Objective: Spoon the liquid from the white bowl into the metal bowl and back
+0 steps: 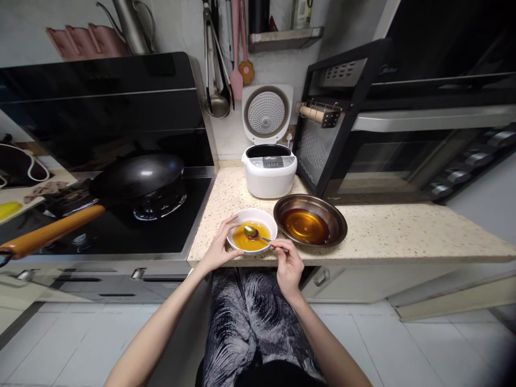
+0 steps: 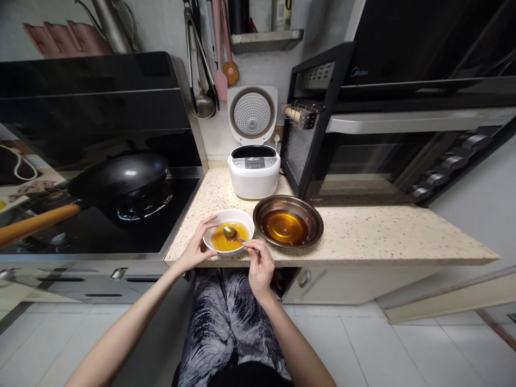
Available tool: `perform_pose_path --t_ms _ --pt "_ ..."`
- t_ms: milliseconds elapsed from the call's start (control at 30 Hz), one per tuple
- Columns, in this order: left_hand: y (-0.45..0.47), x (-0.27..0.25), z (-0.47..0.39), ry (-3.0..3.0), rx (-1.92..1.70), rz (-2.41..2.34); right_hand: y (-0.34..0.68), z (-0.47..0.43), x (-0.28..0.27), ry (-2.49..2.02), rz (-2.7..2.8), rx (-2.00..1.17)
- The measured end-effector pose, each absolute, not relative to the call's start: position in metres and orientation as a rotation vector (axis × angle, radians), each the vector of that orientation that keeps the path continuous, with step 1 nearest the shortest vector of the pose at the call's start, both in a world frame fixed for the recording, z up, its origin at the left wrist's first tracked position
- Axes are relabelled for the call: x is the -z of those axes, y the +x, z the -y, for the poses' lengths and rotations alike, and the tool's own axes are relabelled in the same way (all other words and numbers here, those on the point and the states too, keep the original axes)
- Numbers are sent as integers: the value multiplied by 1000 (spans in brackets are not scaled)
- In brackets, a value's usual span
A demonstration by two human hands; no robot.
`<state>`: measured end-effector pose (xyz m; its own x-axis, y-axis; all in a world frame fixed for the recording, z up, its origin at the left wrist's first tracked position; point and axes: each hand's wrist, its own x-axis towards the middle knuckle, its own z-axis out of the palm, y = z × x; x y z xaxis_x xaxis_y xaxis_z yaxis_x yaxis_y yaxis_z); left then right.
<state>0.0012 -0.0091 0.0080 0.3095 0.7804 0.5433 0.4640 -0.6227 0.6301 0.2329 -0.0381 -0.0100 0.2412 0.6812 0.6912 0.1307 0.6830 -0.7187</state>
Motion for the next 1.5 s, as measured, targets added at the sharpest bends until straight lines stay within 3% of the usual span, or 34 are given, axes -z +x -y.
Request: perform_pose_path --t_ms 1033,1500 --pt "1 -8 8 2216 -1226 -1096 281 28 -16 -820 1063 -189" --pt "1 -6 9 2172 -1208 -1098 310 17 -4 -707 1555 202"
